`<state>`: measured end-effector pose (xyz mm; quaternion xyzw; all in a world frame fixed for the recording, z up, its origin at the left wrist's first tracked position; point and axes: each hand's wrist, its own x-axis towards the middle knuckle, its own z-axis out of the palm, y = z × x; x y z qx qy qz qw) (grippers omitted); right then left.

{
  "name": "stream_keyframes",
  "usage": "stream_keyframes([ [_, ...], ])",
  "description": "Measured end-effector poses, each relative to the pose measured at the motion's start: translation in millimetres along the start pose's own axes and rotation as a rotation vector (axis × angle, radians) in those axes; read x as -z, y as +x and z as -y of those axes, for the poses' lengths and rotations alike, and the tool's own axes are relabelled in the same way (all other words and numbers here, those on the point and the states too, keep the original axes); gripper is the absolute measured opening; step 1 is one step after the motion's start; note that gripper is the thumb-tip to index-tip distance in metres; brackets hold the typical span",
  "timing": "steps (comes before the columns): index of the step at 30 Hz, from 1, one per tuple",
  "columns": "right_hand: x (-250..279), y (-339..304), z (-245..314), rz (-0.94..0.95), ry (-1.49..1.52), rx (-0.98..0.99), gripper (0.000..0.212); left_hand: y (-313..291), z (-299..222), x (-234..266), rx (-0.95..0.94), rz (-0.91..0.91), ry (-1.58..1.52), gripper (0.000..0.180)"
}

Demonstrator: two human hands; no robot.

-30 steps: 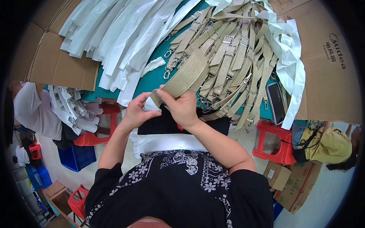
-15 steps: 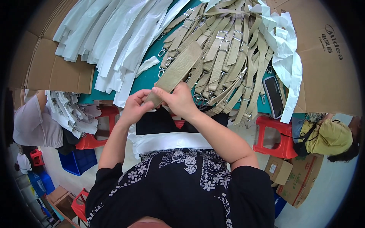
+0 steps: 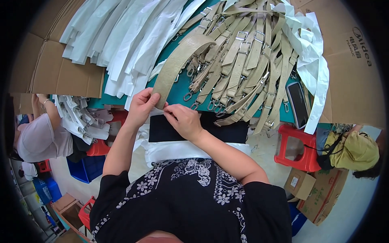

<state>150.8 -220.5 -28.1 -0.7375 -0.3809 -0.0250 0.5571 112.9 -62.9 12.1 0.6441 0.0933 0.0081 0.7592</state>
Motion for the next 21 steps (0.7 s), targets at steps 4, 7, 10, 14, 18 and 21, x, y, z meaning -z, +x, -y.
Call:
stream_keyframes([
  [4, 1.2, 7.3, 0.9, -0.024, -0.025, 0.091, 0.009, -0.4, -4.3, 0.0, -0.013, -0.010, -0.024, 0.019],
  [7, 4.3, 9.7, 4.0, 0.049, -0.055, 0.122, 0.011, -0.7, -4.9, 4.6, -0.032, -0.036, 0.007, 0.016],
  [10, 5.6, 6.3, 10.7, 0.022, -0.049, 0.182, 0.010, -0.5, -17.1, 13.5, -0.236, 0.001, 0.315, 0.013],
  [14, 6.4, 5.7, 14.3, -0.030, -0.039, 0.161, 0.009, -5.5, -30.1, 18.6, -0.184, 0.113, 0.465, 0.009],
  [18, 12.1, 7.5, 19.0, -0.015, -0.070, 0.136, 0.009, -6.4, -33.5, 29.1, -0.326, 0.253, 0.639, 0.010],
  [21, 12.5, 6.5, 17.5, -0.022, -0.057, 0.164, 0.009, -6.1, -34.8, 33.1, -0.364, 0.232, 0.821, 0.012],
])
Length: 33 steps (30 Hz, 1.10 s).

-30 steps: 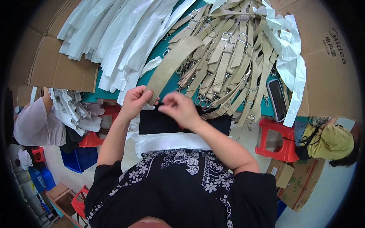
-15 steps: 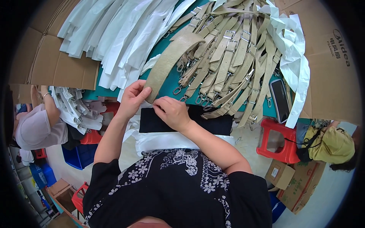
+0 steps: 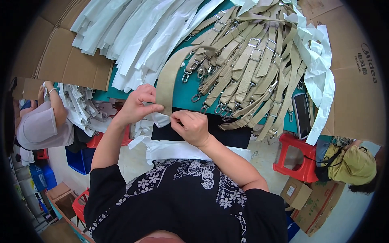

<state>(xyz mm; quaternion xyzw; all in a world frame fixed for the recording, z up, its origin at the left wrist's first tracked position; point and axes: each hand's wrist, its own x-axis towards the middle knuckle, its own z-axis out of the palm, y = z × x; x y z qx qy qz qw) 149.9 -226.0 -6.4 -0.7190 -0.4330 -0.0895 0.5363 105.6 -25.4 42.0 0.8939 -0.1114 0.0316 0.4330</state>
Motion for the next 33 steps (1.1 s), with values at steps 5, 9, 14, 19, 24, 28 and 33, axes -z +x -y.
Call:
stream_keyframes([
  [5, 1.3, 2.3, -5.1, -0.055, 0.009, -0.008, 0.011, -0.3, -15.3, -13.0, 0.196, -0.096, -0.369, 0.016],
  [9, 9.7, -2.3, -8.2, -0.031, -0.024, -0.048, 0.012, -23.3, -4.6, -28.3, 0.440, -0.207, -0.547, 0.010],
  [14, 42.4, 23.5, -4.0, -0.063, 0.917, -0.741, 0.049, -24.6, -11.6, -27.9, 0.232, -0.260, -0.348, 0.005],
  [19, 83.8, 51.4, 11.7, 0.250, 0.795, -0.742, 0.013, -27.1, -19.0, -22.5, 0.132, -0.209, -0.210, 0.009],
  [24, 76.7, 34.6, 25.5, 0.417, 0.503, -0.430, 0.012, -21.7, -30.7, -6.1, -0.162, -0.172, 0.247, 0.016],
  [28, 72.7, 23.7, 23.2, 0.205, 0.546, -0.551, 0.014, -32.8, -25.5, -7.3, -0.188, -0.204, 0.302, 0.009],
  [33, 78.6, 21.5, 9.3, 0.432, 0.306, 0.171, 0.018, -51.1, -17.9, -14.3, 0.033, -0.077, -0.185, 0.012],
])
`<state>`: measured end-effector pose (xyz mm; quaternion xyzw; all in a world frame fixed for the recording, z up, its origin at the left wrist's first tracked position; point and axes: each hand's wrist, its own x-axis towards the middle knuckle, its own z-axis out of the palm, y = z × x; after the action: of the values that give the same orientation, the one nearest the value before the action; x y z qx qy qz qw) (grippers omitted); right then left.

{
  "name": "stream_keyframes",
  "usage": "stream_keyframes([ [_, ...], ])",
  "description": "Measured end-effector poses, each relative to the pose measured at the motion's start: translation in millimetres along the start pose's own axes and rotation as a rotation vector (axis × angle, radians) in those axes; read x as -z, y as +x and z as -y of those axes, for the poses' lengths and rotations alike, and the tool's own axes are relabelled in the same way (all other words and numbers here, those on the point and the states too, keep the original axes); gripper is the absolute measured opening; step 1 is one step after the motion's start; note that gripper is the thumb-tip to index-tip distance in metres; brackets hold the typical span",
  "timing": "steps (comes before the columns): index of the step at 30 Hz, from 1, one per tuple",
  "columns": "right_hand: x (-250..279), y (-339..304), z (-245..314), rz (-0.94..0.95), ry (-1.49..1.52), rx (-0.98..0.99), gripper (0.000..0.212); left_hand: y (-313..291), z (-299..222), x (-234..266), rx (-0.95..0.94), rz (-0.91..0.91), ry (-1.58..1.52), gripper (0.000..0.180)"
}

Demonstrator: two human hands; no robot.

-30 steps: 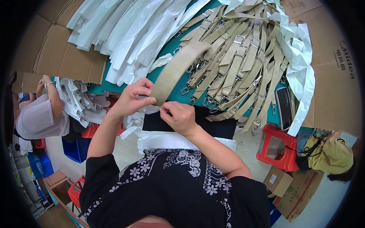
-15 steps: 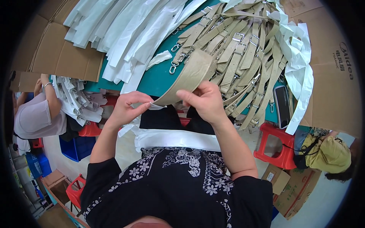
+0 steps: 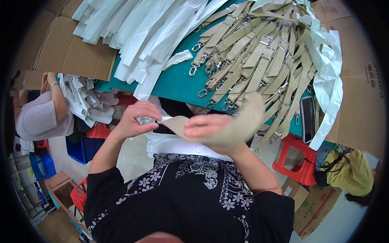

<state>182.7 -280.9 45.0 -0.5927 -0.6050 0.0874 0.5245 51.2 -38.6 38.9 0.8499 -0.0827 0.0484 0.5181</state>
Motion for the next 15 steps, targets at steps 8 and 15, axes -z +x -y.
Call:
stream_keyframes([
  [8, -23.1, -22.0, 10.8, 0.083, 0.103, 0.070, 0.021, -6.6, -2.1, -21.6, 0.564, 0.395, 0.070, 0.022],
  [15, -26.6, -32.1, 11.2, 0.117, 0.107, 0.092, 0.016, 1.3, 0.6, -42.5, 0.518, 0.428, 0.330, 0.021],
])
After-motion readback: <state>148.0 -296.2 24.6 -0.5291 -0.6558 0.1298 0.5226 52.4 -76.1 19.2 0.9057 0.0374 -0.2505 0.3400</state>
